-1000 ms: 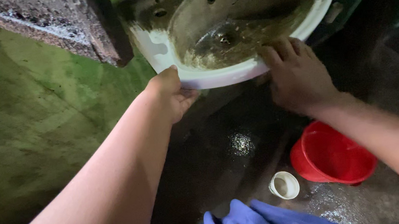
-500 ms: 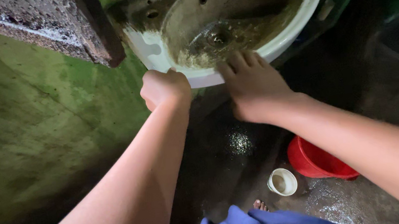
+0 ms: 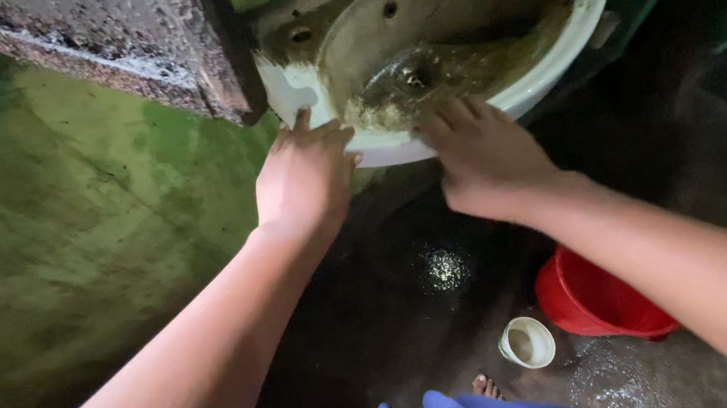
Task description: The person scrubs the inside of a wall-mounted squat toilet with a cloth, then pours water from a small container into the bowl and adds liquid detergent from a blue bottle.
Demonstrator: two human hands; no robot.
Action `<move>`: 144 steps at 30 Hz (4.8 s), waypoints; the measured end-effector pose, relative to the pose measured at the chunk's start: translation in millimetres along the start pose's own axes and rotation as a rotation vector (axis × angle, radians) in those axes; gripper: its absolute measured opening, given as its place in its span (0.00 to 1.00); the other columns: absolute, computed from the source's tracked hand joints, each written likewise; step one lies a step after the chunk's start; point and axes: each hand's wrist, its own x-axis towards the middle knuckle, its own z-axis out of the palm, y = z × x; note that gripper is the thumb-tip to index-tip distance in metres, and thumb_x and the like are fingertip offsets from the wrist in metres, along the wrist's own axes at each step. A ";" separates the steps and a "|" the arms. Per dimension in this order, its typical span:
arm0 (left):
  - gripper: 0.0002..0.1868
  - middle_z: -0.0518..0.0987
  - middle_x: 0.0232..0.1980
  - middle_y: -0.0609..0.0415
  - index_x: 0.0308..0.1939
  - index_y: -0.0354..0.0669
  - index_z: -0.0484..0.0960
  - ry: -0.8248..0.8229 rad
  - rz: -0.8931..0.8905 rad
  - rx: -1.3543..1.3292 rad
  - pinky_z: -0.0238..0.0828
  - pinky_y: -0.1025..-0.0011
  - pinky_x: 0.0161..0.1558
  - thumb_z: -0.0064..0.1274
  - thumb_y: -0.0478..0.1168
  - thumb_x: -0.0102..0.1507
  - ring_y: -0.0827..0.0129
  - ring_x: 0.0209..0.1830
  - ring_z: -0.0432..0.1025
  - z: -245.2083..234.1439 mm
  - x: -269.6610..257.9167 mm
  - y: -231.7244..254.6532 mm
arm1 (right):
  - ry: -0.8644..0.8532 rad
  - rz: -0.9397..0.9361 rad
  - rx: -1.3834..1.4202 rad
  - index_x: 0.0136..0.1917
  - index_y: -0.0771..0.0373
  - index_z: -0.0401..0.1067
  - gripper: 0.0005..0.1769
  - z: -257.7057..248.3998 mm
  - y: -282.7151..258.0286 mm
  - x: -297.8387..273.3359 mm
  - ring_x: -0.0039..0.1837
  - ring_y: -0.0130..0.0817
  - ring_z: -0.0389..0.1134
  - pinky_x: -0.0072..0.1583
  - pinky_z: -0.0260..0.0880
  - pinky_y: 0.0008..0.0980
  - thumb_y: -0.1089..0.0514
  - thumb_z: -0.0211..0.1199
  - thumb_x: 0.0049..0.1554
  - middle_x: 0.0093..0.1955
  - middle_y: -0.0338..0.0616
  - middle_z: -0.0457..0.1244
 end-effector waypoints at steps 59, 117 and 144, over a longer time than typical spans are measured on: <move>0.11 0.82 0.45 0.49 0.43 0.40 0.82 0.062 0.042 0.218 0.62 0.60 0.67 0.54 0.36 0.56 0.56 0.53 0.75 50.7 25.0 39.8 | -0.443 -0.031 0.082 0.60 0.54 0.75 0.32 16.9 63.3 65.7 0.56 0.54 0.73 0.57 0.73 0.51 0.52 0.70 0.39 0.52 0.54 0.71; 0.17 0.81 0.49 0.49 0.46 0.40 0.80 0.007 0.031 0.197 0.60 0.60 0.64 0.50 0.36 0.54 0.56 0.56 0.73 39.9 27.0 38.3 | -0.722 -0.043 0.199 0.63 0.59 0.73 0.47 14.9 66.5 88.4 0.57 0.46 0.75 0.61 0.73 0.43 0.34 0.78 0.37 0.56 0.52 0.73; 0.14 0.81 0.49 0.49 0.46 0.41 0.81 0.016 0.034 0.182 0.62 0.59 0.64 0.52 0.38 0.57 0.55 0.56 0.74 41.5 27.9 36.6 | -0.716 -0.070 0.066 0.57 0.61 0.77 0.50 15.3 54.1 90.2 0.56 0.49 0.75 0.62 0.73 0.43 0.27 0.77 0.30 0.53 0.54 0.72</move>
